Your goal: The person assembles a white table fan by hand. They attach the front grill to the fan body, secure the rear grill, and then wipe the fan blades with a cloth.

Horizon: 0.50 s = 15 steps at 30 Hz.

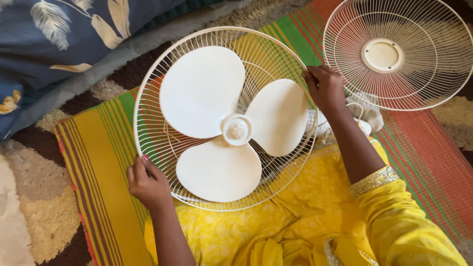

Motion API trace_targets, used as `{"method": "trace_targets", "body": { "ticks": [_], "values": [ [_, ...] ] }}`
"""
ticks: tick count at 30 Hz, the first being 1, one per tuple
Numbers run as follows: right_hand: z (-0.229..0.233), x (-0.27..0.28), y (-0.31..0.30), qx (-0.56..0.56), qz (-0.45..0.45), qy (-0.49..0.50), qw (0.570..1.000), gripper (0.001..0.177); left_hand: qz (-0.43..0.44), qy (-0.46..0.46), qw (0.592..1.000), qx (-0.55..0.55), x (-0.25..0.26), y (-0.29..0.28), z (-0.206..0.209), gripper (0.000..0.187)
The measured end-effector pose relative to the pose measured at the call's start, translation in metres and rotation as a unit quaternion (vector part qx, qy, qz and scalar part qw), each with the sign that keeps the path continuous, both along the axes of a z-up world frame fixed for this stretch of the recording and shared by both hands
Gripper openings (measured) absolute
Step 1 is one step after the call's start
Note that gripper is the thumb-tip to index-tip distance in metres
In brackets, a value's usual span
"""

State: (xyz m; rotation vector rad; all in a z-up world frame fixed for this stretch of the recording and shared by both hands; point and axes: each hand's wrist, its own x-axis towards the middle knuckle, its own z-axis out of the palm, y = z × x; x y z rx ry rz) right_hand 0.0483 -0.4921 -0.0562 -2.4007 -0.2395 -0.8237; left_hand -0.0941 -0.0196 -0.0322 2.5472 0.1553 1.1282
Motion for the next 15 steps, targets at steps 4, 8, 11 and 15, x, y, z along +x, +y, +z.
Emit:
{"method": "trace_targets", "body": {
  "ticks": [4,8,11,15],
  "values": [
    [-0.012,-0.007,-0.004,0.037,-0.012,0.007,0.999,0.014,0.006,-0.011,1.0,-0.013,0.015,0.0,-0.004,0.019],
    [-0.022,0.005,-0.005,0.045,-0.022,-0.017,0.999,0.013,0.0,-0.007,1.0,-0.017,0.033,-0.002,0.002,0.02],
    [-0.031,0.021,-0.006,0.073,-0.027,-0.021,0.997,0.013,0.003,0.011,1.0,0.005,0.043,-0.005,0.012,0.02],
    [-0.044,0.036,-0.009,0.135,-0.049,0.016,0.989,0.019,0.005,0.039,0.999,0.035,0.072,-0.008,0.029,0.018]
  ]
}}
